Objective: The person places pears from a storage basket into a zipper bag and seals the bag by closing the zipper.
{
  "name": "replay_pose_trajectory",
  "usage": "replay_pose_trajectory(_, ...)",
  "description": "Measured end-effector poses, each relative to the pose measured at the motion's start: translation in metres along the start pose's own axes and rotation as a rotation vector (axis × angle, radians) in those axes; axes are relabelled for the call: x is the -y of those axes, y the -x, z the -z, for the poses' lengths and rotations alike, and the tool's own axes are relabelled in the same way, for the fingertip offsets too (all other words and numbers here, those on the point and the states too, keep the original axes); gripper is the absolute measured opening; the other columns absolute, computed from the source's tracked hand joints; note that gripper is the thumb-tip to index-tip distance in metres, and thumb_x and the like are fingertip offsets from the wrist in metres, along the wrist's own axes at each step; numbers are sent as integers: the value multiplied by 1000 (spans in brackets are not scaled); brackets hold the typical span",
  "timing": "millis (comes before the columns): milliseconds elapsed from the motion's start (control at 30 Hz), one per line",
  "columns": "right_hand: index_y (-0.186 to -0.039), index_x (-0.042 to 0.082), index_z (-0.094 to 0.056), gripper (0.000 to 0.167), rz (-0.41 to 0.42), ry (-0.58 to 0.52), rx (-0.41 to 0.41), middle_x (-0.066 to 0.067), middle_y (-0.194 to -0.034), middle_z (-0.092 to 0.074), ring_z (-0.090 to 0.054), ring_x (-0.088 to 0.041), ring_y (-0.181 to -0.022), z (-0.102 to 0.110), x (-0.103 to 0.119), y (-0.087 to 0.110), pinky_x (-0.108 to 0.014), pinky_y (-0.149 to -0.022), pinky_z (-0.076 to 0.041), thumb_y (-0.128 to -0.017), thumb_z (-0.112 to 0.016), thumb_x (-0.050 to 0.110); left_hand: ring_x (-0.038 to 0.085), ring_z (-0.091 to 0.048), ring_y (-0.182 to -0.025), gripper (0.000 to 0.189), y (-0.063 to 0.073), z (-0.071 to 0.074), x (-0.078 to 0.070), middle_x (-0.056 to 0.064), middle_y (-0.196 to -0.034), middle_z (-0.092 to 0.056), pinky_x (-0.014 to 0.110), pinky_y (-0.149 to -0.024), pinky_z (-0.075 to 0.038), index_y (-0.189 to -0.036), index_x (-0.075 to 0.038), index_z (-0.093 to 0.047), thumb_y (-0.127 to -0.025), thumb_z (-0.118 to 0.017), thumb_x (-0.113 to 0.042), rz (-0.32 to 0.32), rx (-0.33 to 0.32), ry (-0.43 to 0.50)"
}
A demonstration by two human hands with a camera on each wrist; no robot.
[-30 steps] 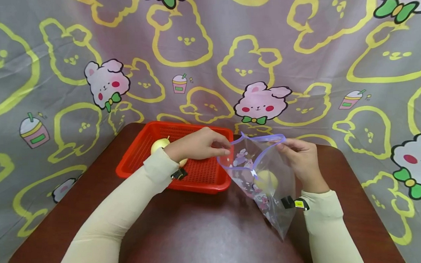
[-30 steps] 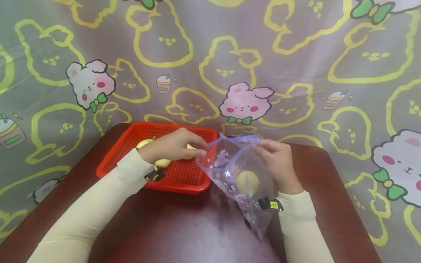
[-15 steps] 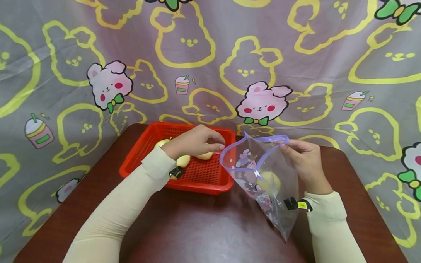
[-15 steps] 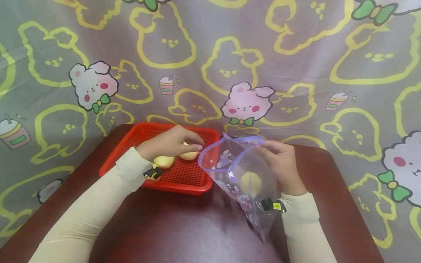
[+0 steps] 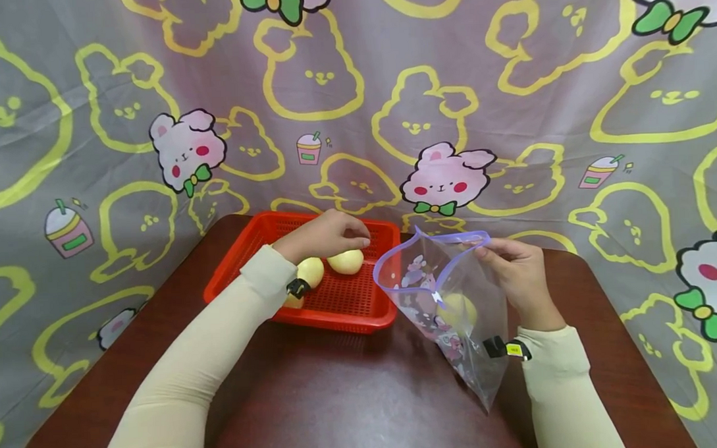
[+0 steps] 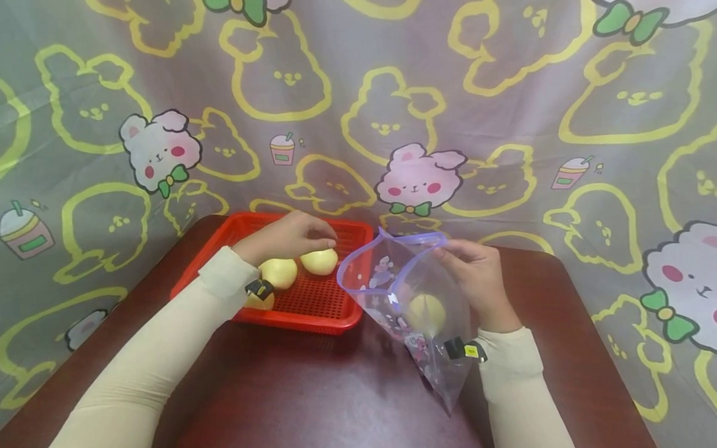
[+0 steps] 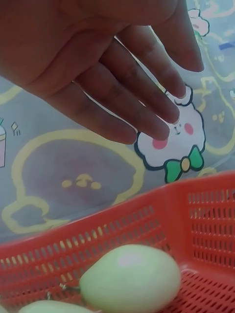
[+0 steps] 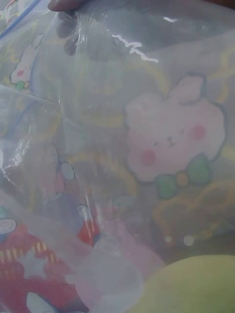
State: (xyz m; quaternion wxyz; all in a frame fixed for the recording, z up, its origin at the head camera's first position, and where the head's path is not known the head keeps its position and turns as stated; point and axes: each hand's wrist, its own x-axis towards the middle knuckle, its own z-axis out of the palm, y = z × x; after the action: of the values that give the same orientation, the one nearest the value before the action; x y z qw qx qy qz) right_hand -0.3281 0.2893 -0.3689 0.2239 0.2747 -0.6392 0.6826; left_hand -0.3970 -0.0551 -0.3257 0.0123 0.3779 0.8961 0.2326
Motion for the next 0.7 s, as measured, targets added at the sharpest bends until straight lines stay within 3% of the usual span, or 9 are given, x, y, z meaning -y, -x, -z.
replay_pose_trajectory(467,-93,-16,-69,10,-8,23,10,-7,-87,-74,-47,-9,-56,2,0,-1,-23,-46,-31,-84,-68,-11,11,-62,-92,22,-9,-4,28,-5,-102,-69,33,-85,-50,-110,-14,-73,-94,-66,-28,112,66,-20)
replay_pose_trajectory(700,-91,-14,-70,8,-10,18,1,-5,-84,-73,-47,-7,-53,1,1,1,-21,-45,-34,-84,-69,-10,14,-63,-98,25,-12,-7,35,-3,-105,-69,36,-88,-49,-112,-12,-73,-94,-65,-28,130,88,-40)
